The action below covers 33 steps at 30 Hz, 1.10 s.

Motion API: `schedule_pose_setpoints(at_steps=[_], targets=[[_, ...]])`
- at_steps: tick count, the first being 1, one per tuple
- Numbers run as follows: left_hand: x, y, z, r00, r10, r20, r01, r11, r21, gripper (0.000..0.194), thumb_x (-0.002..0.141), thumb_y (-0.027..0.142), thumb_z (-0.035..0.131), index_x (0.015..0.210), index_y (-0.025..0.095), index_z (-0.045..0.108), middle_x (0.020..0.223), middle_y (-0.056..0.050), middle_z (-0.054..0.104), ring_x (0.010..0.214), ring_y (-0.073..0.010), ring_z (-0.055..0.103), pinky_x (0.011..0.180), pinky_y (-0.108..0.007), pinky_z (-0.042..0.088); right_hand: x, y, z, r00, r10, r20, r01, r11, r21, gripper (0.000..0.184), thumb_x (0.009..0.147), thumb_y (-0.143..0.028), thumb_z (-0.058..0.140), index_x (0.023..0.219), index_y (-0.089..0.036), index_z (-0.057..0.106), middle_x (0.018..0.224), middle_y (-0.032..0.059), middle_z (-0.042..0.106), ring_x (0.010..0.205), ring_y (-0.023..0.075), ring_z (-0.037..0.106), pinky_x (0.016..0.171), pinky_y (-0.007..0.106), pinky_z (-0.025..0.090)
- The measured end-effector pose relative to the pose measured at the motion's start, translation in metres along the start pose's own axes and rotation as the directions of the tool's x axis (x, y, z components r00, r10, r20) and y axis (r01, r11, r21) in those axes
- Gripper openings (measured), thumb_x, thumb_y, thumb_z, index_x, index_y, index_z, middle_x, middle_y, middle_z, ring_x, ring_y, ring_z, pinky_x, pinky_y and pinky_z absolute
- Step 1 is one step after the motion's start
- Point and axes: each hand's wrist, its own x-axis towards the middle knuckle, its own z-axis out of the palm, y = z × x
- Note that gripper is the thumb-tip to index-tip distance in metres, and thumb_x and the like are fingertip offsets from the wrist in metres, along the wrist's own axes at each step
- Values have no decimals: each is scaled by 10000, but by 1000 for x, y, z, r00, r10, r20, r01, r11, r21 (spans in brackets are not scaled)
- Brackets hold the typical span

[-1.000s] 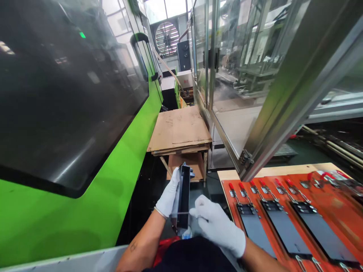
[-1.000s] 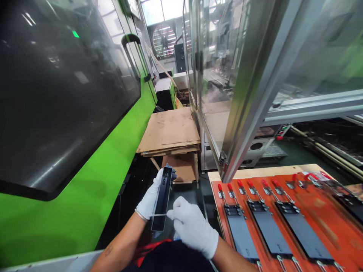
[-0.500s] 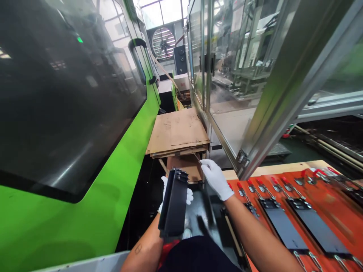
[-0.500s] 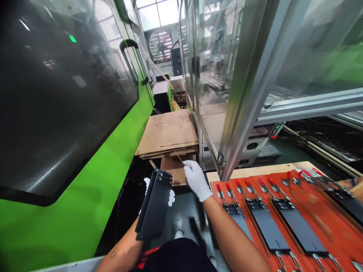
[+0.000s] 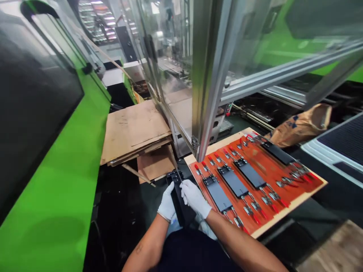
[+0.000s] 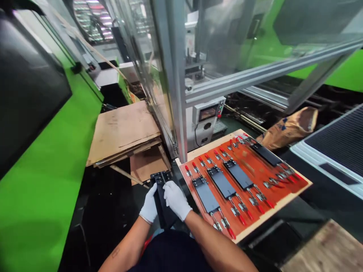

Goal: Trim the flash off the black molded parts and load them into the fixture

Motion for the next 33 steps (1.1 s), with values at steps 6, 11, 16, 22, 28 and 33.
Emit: schedule_pose_setpoints(at_steps=[6,11,16,22,28,33], targets=[[21,21,1,995,14,-98,4,984,181,322,702,419,822,654,167,629,545,-9,593,617,-227,659,714,-374,569,2,7,15,986,80,-147,-67,994,91,129,889,-317,458,816,-213,477,525,-76,517,332,87,419,348,200,275],[35,54,-2,879,476,25,-401,710,579,592,641,401,872,1169,221,674,1141,-54,724,1114,-244,659,1033,-347,471,-8,5,19,961,-26,-274,5,997,-77,238,934,-384,427,772,-217,473,551,-59,533,376,80,452,406,208,336],[36,80,-7,808,527,264,-517,419,746,950,692,474,822,1513,224,414,1549,-105,465,1458,-289,390,1219,-376,270,-19,-9,34,946,-88,-313,14,973,-232,262,964,-297,401,716,-231,454,565,-44,532,443,101,469,485,229,388],[36,92,-7,795,527,299,-499,289,817,1068,669,456,847,1566,225,316,1550,-129,460,1478,-319,355,1218,-408,292,-23,-16,46,938,-40,-343,-60,959,-278,267,959,-227,418,694,-235,450,534,-43,527,446,121,474,517,249,371],[52,90,-11,766,499,405,-562,217,798,1147,682,506,820,1597,205,197,1620,-179,326,1492,-325,328,1235,-458,240,-28,-21,40,898,-105,-428,-41,947,-318,268,948,-209,448,681,-233,461,498,-54,520,484,134,538,592,260,405],[58,94,-11,722,521,455,-556,46,830,1094,665,499,833,1569,205,292,1559,-184,403,1473,-347,354,1230,-465,251,-25,-20,37,903,-69,-425,-66,953,-294,233,940,-200,439,713,-228,486,474,-72,509,381,121,459,526,253,383]])
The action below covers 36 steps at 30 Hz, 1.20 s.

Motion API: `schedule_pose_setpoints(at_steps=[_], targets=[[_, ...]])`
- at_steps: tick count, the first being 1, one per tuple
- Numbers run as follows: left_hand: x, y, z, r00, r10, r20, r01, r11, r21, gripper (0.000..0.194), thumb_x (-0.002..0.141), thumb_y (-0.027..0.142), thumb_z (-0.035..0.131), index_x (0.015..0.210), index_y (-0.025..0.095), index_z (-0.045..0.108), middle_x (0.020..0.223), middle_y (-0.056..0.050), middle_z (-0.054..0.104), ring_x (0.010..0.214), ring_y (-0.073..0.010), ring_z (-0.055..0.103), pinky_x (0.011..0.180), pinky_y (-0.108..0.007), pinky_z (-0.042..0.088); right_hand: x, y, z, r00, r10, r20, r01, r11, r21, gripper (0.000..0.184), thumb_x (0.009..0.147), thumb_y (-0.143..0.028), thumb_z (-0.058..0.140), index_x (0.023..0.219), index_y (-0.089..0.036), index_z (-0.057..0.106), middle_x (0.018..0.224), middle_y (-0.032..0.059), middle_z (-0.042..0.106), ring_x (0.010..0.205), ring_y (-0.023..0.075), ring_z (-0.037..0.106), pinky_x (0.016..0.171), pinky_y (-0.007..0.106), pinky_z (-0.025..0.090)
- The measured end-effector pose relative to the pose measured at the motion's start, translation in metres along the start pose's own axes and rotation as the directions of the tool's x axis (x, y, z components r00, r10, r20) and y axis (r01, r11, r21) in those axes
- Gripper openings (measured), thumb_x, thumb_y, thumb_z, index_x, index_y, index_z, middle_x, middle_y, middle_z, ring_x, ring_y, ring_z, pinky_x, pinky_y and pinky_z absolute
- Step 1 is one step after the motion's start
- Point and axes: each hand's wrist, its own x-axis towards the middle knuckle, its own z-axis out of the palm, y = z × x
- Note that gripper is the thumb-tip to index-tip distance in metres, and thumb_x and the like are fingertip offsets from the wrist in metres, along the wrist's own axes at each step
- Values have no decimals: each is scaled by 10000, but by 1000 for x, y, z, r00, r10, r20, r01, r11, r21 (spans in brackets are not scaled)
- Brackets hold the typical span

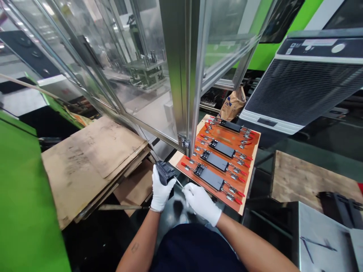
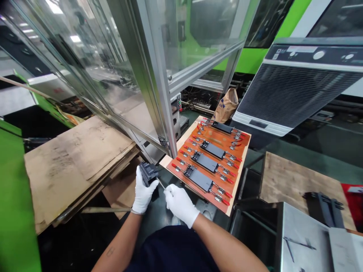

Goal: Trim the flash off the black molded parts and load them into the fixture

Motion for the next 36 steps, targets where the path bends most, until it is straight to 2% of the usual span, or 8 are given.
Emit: schedule_pose_setpoints(at_steps=[9,16,18,20,22,23,28,36], targets=[[3,-4,-19,998,47,28,-52,976,211,1064,574,442,885,1497,171,432,1418,-205,513,1413,-413,408,1216,-533,256,14,18,11,993,-48,-112,25,979,-200,254,863,-93,491,647,-224,459,544,-16,505,530,147,475,570,283,307],[-20,-11,-17,965,-257,46,258,911,-323,785,662,434,840,1373,248,564,1420,-86,590,1414,-309,449,1211,-428,290,22,54,15,985,161,-70,-165,985,-56,309,843,-69,446,591,-235,379,487,-51,401,445,119,393,496,245,321],[-27,-11,-11,871,-459,177,481,718,-503,547,676,430,834,1157,211,697,1199,-80,717,1288,-313,576,1163,-434,369,23,53,20,983,171,-72,-169,985,23,262,901,-141,406,658,-237,404,541,-45,459,445,120,417,482,243,350],[-32,-10,-4,690,-599,406,701,412,-582,381,719,427,800,987,162,744,986,-98,765,1141,-324,666,1091,-460,449,24,47,23,981,169,-93,-160,982,96,242,936,-207,387,698,-236,415,585,-43,478,458,121,430,483,245,368],[-33,-6,5,554,-577,600,801,172,-574,342,785,426,738,941,122,761,933,-129,774,1081,-328,692,1051,-471,483,25,41,23,978,171,-116,-153,976,154,250,949,-238,372,703,-235,419,591,-43,479,448,122,425,478,252,369],[-32,-3,9,536,-532,656,810,104,-577,359,822,433,696,958,108,766,962,-143,776,1069,-323,696,1048,-471,486,23,39,21,977,176,-124,-154,973,174,251,947,-235,365,703,-235,425,582,-44,481,433,124,416,471,258,364],[-15,13,22,632,-401,664,721,-11,-693,560,899,594,518,1018,106,766,1026,-164,771,941,-303,721,1017,-504,494,-5,41,-2,975,149,-163,-124,980,157,228,884,-175,459,663,-225,482,570,-14,524,528,157,497,565,286,406],[9,40,18,811,-382,444,519,118,-847,597,903,676,470,1147,190,717,1087,-99,754,1008,-255,686,1016,-450,486,-47,38,-14,971,-183,-156,168,980,-108,274,981,-266,383,761,-215,539,734,38,619,700,190,577,694,322,461]])
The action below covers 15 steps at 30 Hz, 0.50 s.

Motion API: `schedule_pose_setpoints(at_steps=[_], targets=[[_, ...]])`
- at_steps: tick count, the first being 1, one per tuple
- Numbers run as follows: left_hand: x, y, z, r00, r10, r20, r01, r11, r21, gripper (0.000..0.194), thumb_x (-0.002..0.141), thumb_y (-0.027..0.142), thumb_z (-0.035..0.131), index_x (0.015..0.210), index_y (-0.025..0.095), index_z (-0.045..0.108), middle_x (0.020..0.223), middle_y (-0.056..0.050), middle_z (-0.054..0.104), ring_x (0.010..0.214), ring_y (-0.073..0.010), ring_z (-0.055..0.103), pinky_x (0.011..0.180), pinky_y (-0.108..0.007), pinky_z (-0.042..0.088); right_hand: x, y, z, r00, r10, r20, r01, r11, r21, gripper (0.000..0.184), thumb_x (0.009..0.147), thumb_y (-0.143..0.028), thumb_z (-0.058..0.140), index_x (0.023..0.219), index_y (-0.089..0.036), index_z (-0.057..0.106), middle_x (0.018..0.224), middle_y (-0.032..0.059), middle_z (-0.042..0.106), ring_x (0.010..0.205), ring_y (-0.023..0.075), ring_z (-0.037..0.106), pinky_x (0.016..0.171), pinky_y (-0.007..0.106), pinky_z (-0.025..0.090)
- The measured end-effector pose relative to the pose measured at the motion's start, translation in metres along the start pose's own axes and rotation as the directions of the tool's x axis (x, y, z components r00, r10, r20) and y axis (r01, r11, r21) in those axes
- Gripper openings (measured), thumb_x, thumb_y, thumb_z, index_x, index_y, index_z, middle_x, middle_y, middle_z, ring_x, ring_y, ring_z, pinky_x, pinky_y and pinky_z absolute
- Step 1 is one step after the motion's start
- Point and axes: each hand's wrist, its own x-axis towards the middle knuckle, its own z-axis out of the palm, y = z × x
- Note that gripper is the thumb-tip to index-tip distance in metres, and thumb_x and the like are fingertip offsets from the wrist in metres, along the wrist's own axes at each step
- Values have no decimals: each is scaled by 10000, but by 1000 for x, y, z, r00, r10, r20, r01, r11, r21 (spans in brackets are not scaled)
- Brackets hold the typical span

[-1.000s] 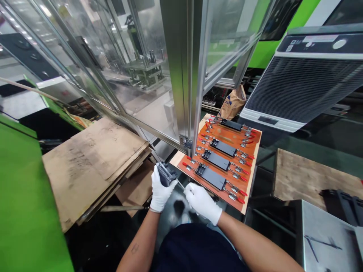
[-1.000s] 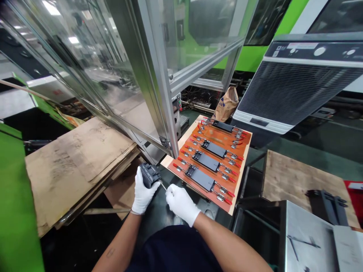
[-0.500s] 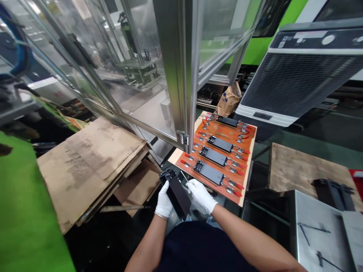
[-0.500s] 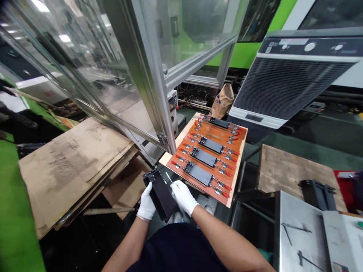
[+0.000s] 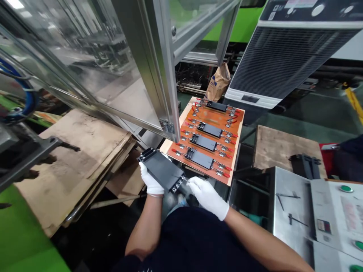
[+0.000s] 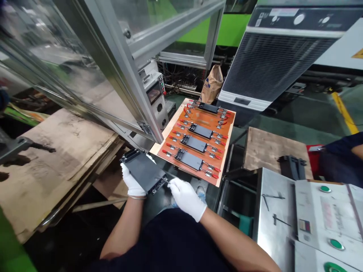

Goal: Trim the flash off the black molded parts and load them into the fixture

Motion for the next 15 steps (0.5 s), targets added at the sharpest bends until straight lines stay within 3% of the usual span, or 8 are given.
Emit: schedule_pose_setpoints(at_steps=[5,9,15], targets=[[-7,11,19,998,63,9,-63,997,47,700,918,733,363,1172,178,705,1100,-110,746,1026,-282,667,978,-461,511,-5,-22,-13,982,-180,59,185,978,-101,334,1024,-257,343,787,-208,573,747,47,633,689,183,585,701,318,465],[-12,16,31,989,128,77,-134,988,73,646,849,733,511,1183,214,705,1123,-97,743,1047,-277,669,925,-425,540,0,-32,-17,974,-210,81,220,965,-145,353,1035,-236,324,776,-207,561,713,35,615,680,182,597,681,312,476],[-19,18,40,954,266,136,-282,953,111,625,768,697,654,1168,221,723,1110,-97,746,1027,-283,690,927,-435,554,9,-18,-7,962,-275,4,262,914,-311,300,1006,-209,366,974,-201,664,898,82,684,787,214,648,698,330,525]])
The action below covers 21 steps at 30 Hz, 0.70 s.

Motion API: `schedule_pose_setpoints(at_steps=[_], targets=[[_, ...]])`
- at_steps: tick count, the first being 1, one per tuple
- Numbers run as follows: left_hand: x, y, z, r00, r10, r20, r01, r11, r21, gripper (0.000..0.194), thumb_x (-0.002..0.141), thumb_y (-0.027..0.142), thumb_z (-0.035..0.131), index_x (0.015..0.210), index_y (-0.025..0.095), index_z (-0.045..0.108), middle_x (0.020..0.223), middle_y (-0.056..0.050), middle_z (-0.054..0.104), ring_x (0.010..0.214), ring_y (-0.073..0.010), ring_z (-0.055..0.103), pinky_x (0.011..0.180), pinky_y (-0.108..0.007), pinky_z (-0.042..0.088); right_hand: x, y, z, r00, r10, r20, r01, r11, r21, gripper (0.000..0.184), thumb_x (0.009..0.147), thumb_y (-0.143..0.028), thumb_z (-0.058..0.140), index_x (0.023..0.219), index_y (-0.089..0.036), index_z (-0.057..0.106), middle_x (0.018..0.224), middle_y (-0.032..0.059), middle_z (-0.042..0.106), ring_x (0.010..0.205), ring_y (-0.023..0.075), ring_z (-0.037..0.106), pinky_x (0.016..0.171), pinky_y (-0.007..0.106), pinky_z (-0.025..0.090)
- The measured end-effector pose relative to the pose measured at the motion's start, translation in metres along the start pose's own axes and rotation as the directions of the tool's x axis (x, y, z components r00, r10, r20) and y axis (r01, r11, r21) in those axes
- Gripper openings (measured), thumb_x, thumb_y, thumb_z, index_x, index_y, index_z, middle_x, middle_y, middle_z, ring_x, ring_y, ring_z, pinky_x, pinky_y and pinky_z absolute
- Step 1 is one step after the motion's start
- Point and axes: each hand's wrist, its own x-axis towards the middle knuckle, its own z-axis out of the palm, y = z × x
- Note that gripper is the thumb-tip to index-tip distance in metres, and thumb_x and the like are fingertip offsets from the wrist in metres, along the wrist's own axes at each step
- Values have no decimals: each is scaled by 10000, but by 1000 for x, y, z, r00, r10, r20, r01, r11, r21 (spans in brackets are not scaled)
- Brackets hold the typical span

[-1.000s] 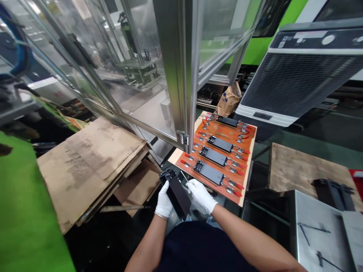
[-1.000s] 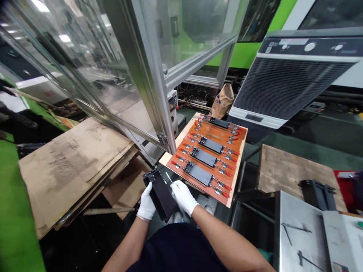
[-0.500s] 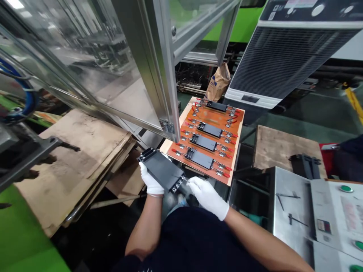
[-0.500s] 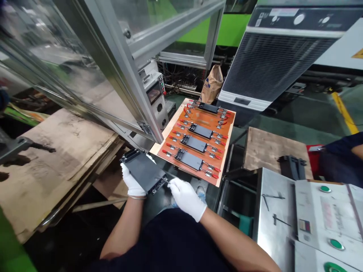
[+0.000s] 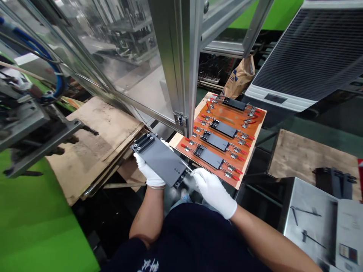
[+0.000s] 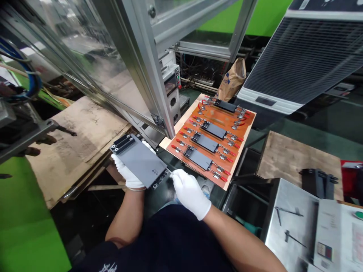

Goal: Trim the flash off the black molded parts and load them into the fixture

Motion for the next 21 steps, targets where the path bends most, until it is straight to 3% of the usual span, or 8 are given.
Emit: schedule_pose_setpoints(at_steps=[6,10,13,17,19,21], targets=[[-3,1,4,999,28,-26,-27,999,24,698,732,736,657,1212,231,706,1203,-123,719,1183,-345,634,978,-504,534,-3,-3,3,1000,-27,-8,27,997,-74,309,1002,-217,351,1012,-194,659,937,99,703,834,223,662,725,335,531],[-7,0,6,998,40,-52,-38,999,30,710,692,734,699,1181,220,720,1197,-127,722,1201,-357,623,996,-510,522,-5,-17,2,999,37,15,-36,996,-82,328,1008,-200,305,899,-187,614,867,100,698,763,217,658,712,338,505],[-9,0,6,996,43,-76,-41,999,34,722,668,741,718,1177,228,719,1221,-123,717,1225,-365,609,1061,-540,470,-11,-27,3,990,80,113,-80,997,-6,329,1020,-219,294,830,-201,563,766,62,657,692,198,629,656,319,461],[-12,1,-3,995,34,-97,-33,999,19,697,668,729,724,1157,232,726,1236,-115,717,1258,-375,581,1098,-556,427,-16,-35,4,975,8,224,-39,990,138,324,1015,-235,298,777,-215,516,692,28,601,625,173,574,621,307,420],[-16,0,-14,992,32,-124,-29,999,23,639,673,699,731,1106,229,742,1198,-110,732,1257,-368,582,1105,-548,418,-9,-37,3,978,21,206,-76,962,264,298,1003,-234,319,777,-220,514,695,18,591,632,163,558,630,301,428],[-23,-4,-27,990,8,-139,-1,999,48,553,657,660,753,1012,236,761,1119,-95,758,1189,-349,631,1092,-531,434,6,-39,2,979,132,155,-187,884,428,242,971,-260,389,765,-225,513,676,2,568,629,156,534,614,291,434]])
